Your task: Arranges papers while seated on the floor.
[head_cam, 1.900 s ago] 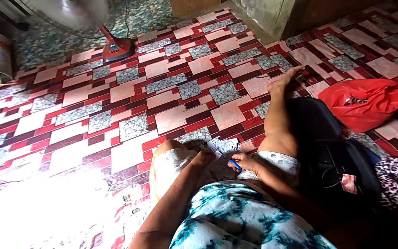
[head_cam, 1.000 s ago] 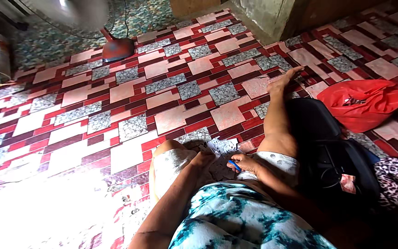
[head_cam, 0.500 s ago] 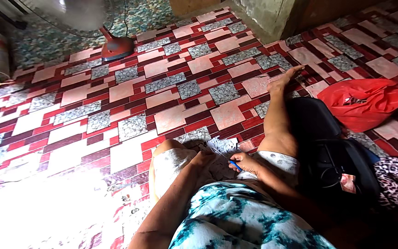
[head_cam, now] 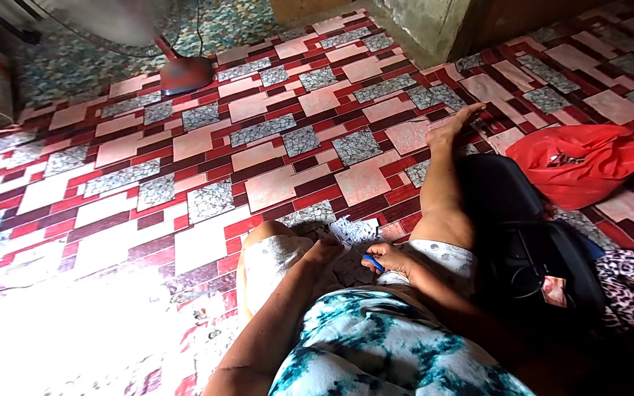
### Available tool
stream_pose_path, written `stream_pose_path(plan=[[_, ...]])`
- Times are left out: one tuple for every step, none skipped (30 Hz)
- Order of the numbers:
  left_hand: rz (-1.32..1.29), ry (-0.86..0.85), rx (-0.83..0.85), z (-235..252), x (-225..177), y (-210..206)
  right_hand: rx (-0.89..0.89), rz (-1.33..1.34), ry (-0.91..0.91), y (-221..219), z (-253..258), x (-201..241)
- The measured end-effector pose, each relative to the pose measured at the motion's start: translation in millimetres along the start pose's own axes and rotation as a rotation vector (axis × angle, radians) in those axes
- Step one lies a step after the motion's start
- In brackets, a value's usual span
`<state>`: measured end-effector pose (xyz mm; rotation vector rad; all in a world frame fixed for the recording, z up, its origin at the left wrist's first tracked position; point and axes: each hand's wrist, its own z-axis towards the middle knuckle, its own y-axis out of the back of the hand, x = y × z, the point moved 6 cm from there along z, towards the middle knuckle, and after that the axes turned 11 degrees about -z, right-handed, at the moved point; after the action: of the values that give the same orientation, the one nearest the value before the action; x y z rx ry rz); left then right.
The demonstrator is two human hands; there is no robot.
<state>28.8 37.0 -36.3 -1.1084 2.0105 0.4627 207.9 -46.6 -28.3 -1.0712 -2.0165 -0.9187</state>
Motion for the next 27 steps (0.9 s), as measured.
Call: stream_pose_path(plan=[[0.003,-0.002,-0.001,0.0,-0.2,-0.1,-0.003,0.002,0.007,0.1,0.4,-0.1],[0.005,-0.005,0.001,-0.1,-0.7,-0.1,-0.008,0.008,0.013,0.6,0.5,0.1],[-0.001,-0.011,0.002,-0.3,-1.3,0.1,-0.015,0.017,0.016,1.1,0.5,0.2],[-0.021,-0.016,0.004,-0.7,-1.8,0.6,-0.028,0.03,0.017,1.6,0.8,-0.3],[-0.055,-0.017,0.005,-0.8,-1.8,1.6,-0.045,0.041,0.021,2.2,1.1,-0.9],[-0.095,-0.011,0.009,-0.4,-1.2,2.6,-0.065,0.049,0.024,3.1,1.0,-1.2],[-0.126,0.006,0.009,-0.3,-0.4,3.0,-0.085,0.055,0.024,4.2,0.5,-1.2],[-0.144,0.024,0.005,-0.9,0.5,2.7,-0.102,0.06,0.019,5.2,-0.3,-0.9],[-0.144,0.04,0.002,-2.0,1.0,2.1,-0.113,0.067,0.017,5.8,-0.7,-1.0],[-0.135,0.048,-0.002,-2.4,1.5,1.8,-0.12,0.07,0.019,6.2,-0.7,-1.2],[-0.126,0.052,-0.009,-3.0,1.4,1.6,-0.124,0.067,0.024,6.3,-0.4,-1.8],[-0.125,0.054,-0.02,-3.5,1.0,1.5,-0.128,0.06,0.027,6.4,-0.4,-1.9],[-0.13,0.054,-0.029,-3.9,0.7,1.6,-0.138,0.058,0.029,7.0,-0.4,-1.7],[-0.14,0.054,-0.036,-3.8,1.0,2.0,-0.146,0.057,0.026,7.8,-0.4,-1.3],[-0.149,0.055,-0.037,-3.5,1.4,2.5,-0.149,0.061,0.019,8.5,-0.3,-0.9],[-0.157,0.054,-0.031,-3.4,1.5,2.6,-0.148,0.068,0.007,9.0,-0.4,-0.4],[-0.158,0.053,-0.023,-3.5,1.2,2.4,-0.142,0.073,-0.01,9.1,-0.5,-0.2],[-0.159,0.049,-0.019,-3.5,1.1,2.2,-0.123,0.067,-0.032,8.6,-1.0,-0.2],[-0.16,0.045,-0.016,-3.2,1.1,2.3,-0.096,0.051,-0.044,7.7,-0.8,-0.6],[-0.161,0.041,-0.011,-2.5,1.7,2.6,-0.073,0.03,-0.048,6.7,-0.4,-0.9],[-0.159,0.041,-0.005,-2.1,2.5,2.7,-0.059,0.014,-0.044,5.6,0.5,-1.4],[-0.158,0.042,-0.001,-1.8,3.0,2.5,-0.051,0.009,-0.039,4.5,1.1,-1.9],[-0.158,0.048,0.0,-1.4,3.4,2.2,-0.045,0.009,-0.036,3.8,1.2,-1.9],[-0.156,0.057,0.003,-1.3,3.6,1.8,-0.045,0.014,-0.031,3.6,1.0,-1.6],[-0.149,0.064,0.005,-1.3,3.6,1.3,-0.048,0.02,-0.03,3.6,0.7,-1.2],[-0.143,0.066,0.008,-1.3,3.5,0.9,-0.052,0.025,-0.028,3.9,0.9,-1.3],[-0.135,0.065,0.014,-0.7,3.6,0.7,-0.055,0.029,-0.027,4.1,1.1,-1.6]])
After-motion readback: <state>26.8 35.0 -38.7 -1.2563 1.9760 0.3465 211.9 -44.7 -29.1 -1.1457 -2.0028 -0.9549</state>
